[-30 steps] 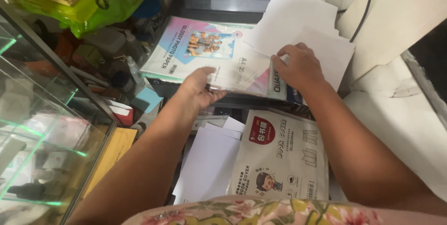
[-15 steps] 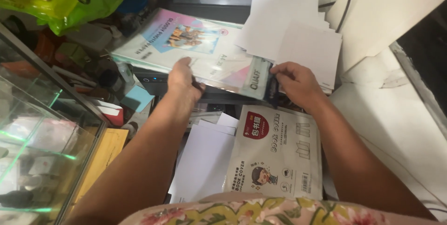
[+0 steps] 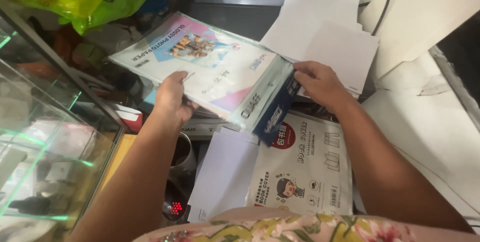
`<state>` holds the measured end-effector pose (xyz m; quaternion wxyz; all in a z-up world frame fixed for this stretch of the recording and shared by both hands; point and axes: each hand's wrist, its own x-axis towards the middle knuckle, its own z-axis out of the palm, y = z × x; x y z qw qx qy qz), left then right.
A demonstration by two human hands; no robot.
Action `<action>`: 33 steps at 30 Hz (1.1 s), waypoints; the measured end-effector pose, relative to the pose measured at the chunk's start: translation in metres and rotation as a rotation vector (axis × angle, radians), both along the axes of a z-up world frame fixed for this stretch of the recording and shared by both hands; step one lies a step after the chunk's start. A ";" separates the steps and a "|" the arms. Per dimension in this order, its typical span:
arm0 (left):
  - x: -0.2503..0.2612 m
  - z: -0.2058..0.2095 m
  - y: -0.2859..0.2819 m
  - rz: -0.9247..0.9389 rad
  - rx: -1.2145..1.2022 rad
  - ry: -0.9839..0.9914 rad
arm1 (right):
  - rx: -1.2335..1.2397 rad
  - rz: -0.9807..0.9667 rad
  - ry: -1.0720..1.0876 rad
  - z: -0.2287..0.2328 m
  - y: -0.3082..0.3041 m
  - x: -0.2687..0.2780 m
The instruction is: Organize and sort various papers, documents, and office supplies near a printer.
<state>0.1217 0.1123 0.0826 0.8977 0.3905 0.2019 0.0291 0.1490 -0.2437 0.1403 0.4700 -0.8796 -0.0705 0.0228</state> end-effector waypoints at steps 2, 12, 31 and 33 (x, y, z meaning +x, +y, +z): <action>-0.003 -0.025 0.013 -0.033 0.102 0.034 | 0.006 -0.007 0.012 0.000 0.005 0.000; -0.031 0.004 -0.004 -0.032 -0.123 0.082 | 0.161 -0.059 0.074 -0.005 0.018 -0.029; -0.068 -0.003 -0.003 -0.087 -0.137 -0.102 | 1.177 0.230 0.628 -0.043 0.053 -0.110; -0.064 -0.020 0.001 -0.066 -0.110 -0.051 | 1.303 0.275 0.563 -0.043 0.053 -0.121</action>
